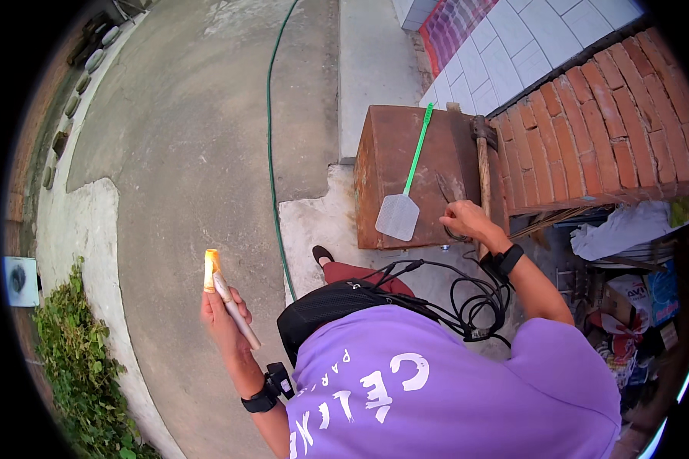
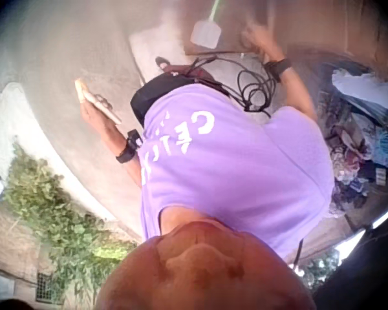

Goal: The person uses pliers to remove a component from a white pipe and then attaches the pipe to the end of a garden hose.

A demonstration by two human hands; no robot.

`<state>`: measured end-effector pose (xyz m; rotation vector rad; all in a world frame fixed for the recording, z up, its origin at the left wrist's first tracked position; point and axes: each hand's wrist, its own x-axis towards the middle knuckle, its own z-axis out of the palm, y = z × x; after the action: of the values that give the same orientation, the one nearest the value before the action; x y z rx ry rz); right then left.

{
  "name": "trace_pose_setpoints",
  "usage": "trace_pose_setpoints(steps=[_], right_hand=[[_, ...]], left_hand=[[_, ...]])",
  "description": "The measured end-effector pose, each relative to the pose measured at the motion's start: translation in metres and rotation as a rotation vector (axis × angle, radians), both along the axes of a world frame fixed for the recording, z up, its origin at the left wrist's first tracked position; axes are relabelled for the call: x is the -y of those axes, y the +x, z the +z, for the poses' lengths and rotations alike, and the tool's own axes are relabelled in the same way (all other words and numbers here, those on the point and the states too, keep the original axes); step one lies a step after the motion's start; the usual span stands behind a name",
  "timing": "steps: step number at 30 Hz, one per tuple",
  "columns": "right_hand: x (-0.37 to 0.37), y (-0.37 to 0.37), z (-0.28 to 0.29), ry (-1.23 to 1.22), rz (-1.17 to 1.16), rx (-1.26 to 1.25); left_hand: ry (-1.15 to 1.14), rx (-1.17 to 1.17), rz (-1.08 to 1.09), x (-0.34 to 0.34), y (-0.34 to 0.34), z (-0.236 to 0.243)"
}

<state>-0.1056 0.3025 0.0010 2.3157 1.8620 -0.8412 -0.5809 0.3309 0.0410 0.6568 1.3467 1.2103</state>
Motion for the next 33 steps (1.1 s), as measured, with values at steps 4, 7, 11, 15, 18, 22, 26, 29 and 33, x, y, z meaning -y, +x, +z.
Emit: trace_pose_setpoints(steps=[4,7,11,15,18,22,26,29,33], right_hand=[[0.048,0.062,-0.024,0.16,-0.341,0.237],[0.086,0.076,-0.054,-0.052,-0.625,0.395],[0.131,0.079,-0.102,-0.132,-0.728,0.143],[0.152,0.11,-0.094,0.115,-0.647,0.229],[0.156,0.135,-0.08,0.143,-0.684,0.373],[0.155,0.144,-0.096,0.082,-0.706,0.386],[0.169,0.15,-0.126,0.187,-0.698,0.39],[0.146,0.148,-0.124,-0.02,-0.877,0.455],[0.045,0.102,-0.059,0.509,-0.647,0.47]], left_hand=[[-0.036,-0.036,-0.008,-0.047,-0.009,0.003],[-0.06,-0.096,-0.01,-0.086,0.006,0.011],[-0.016,-0.103,-0.066,-0.132,0.037,0.016],[-0.025,-0.137,-0.16,-0.166,0.067,0.024],[0.001,-0.133,-0.241,-0.184,0.079,0.025],[-0.056,-0.148,-0.263,-0.204,0.103,0.029],[-0.036,-0.139,-0.35,-0.218,0.118,0.033],[-0.01,-0.143,-0.368,-0.225,0.117,0.032],[0.021,-0.162,-0.374,-0.237,0.096,0.032]])
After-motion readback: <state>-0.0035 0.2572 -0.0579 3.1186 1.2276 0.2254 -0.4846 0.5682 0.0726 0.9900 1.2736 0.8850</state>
